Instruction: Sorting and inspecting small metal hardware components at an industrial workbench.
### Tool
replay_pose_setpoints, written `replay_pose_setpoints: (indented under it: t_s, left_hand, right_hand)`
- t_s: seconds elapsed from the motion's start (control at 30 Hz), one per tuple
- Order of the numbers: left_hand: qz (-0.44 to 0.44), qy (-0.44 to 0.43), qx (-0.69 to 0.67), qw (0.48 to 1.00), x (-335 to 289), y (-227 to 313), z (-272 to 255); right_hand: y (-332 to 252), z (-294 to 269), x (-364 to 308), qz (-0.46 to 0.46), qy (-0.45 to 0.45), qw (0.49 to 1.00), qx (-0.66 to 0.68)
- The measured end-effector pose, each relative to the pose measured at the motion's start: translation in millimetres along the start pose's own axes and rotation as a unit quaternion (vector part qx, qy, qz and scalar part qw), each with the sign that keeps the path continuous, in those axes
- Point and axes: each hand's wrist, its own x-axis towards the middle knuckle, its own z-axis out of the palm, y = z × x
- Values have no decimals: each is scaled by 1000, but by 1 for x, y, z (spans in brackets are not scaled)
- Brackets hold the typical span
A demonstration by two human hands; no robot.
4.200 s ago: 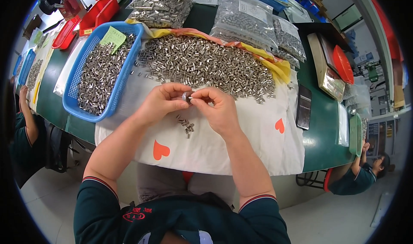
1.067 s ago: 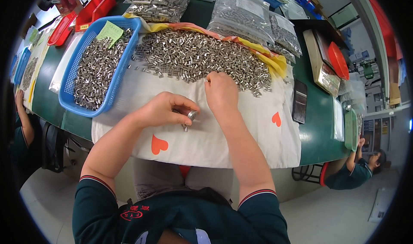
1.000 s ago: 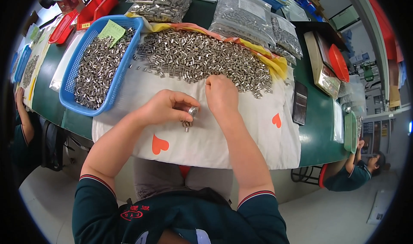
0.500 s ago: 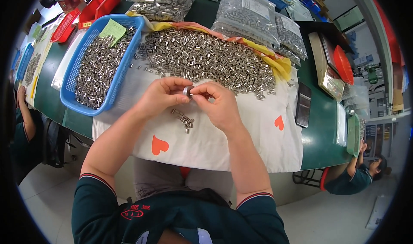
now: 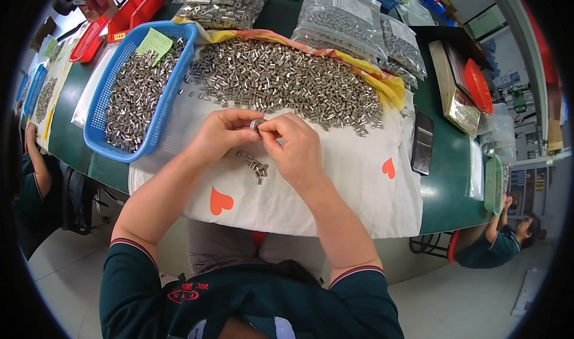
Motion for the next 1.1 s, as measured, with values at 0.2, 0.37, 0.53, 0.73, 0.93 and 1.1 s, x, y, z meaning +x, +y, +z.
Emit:
replay_pose_setpoints:
  t_s: [0.2,0.37,0.53,0.73,0.93,1.1]
  left_hand:
    - [-2,-20,-36,999,1,4,4]
    - [-5,-18,-28,999,0,-3,0]
    - [-9,-86,203,975,-7,6,11]
    - [-1,-157,250,956,-13,12,13]
    - [-2,-161,244,956,-12,16,14]
    - [-20,-83,109,990,-8,5,7]
  right_hand:
    - [3,-7,1,110,4,990,93]
    - [6,-17,2,11,-102,995,18]
    - [22,-36,20,102,-54,986,-123]
    - [47,-11,34,56,-39,952,-300]
    - [49,-4,33,62,-28,944,-324]
    - [28,-19,25,183,13,983,5]
